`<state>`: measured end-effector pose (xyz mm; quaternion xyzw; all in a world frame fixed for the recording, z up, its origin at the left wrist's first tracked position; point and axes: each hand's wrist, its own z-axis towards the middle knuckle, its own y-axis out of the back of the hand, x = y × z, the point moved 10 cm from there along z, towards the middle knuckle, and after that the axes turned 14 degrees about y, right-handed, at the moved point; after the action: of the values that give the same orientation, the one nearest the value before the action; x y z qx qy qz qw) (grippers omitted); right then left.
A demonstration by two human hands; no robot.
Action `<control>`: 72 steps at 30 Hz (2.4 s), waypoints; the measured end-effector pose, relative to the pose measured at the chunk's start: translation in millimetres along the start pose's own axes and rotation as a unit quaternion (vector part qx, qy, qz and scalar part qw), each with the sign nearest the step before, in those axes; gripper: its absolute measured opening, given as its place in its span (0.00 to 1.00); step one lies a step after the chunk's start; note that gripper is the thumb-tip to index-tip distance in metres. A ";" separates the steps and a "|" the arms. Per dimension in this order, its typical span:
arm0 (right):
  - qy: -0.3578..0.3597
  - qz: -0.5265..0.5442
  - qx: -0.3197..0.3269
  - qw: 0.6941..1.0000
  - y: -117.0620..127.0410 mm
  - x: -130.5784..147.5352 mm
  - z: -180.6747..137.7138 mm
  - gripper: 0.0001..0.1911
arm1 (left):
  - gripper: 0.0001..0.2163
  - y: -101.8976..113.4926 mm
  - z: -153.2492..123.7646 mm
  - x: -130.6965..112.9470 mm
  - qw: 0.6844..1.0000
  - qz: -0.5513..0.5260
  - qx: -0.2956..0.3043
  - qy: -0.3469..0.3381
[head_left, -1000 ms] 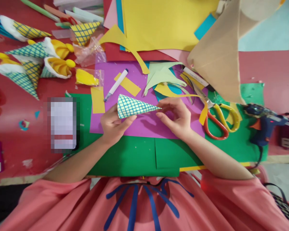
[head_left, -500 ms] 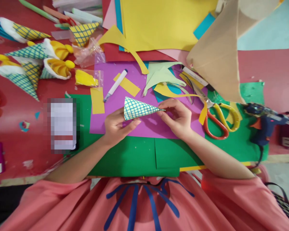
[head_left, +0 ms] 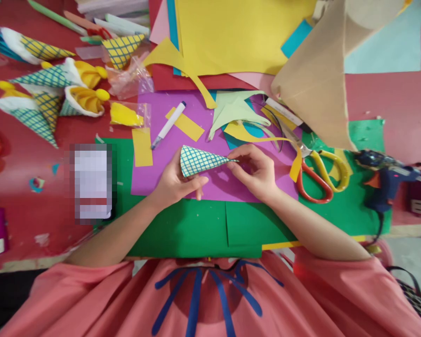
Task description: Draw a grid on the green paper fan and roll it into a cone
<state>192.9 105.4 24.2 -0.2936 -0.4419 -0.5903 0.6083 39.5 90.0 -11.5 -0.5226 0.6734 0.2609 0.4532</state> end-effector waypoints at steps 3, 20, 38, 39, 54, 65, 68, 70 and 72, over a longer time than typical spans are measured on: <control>-0.003 -0.006 -0.001 1.000 1.2 -0.4 -0.2 0.04 | 0.14 -9.2 1.9 1.6 0.998 0.006 0.052 0.029; -0.046 0.065 -0.002 0.997 0.6 -7.1 -1.5 0.04 | 0.13 -6.0 6.6 6.6 0.997 0.012 0.069 0.034; -0.068 0.032 -0.054 0.996 16.5 -11.6 1.4 0.23 | 0.15 3.3 8.6 11.5 0.999 -0.017 0.019 0.046; -0.057 0.006 -0.034 0.998 13.5 -8.8 1.6 0.21 | 0.15 3.6 7.5 9.7 0.999 0.001 0.011 0.038; -0.032 -0.076 -0.004 0.997 7.4 -9.4 2.4 0.22 | 0.18 -10.7 -0.8 -3.3 0.989 0.147 0.031 0.009; -0.035 -0.011 -0.018 0.999 7.4 -13.0 2.1 0.12 | 0.14 -7.1 5.3 10.8 0.997 0.001 0.051 0.052; -0.059 0.027 -0.070 0.995 17.8 -19.8 2.7 0.08 | 0.13 -1.8 8.2 14.9 0.996 -0.038 0.039 0.068; -0.065 0.037 -0.103 0.992 25.0 -21.8 3.1 0.07 | 0.13 -0.6 9.6 14.2 0.995 -0.058 0.038 0.072; -0.063 0.039 -0.106 0.992 26.5 -20.2 4.1 0.08 | 0.12 -0.2 10.7 12.4 0.994 -0.073 0.036 0.074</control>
<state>219.8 121.8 12.4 -0.4100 -0.4029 -0.5899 0.5671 42.8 93.0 -27.3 -0.5715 0.6739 0.1632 0.4388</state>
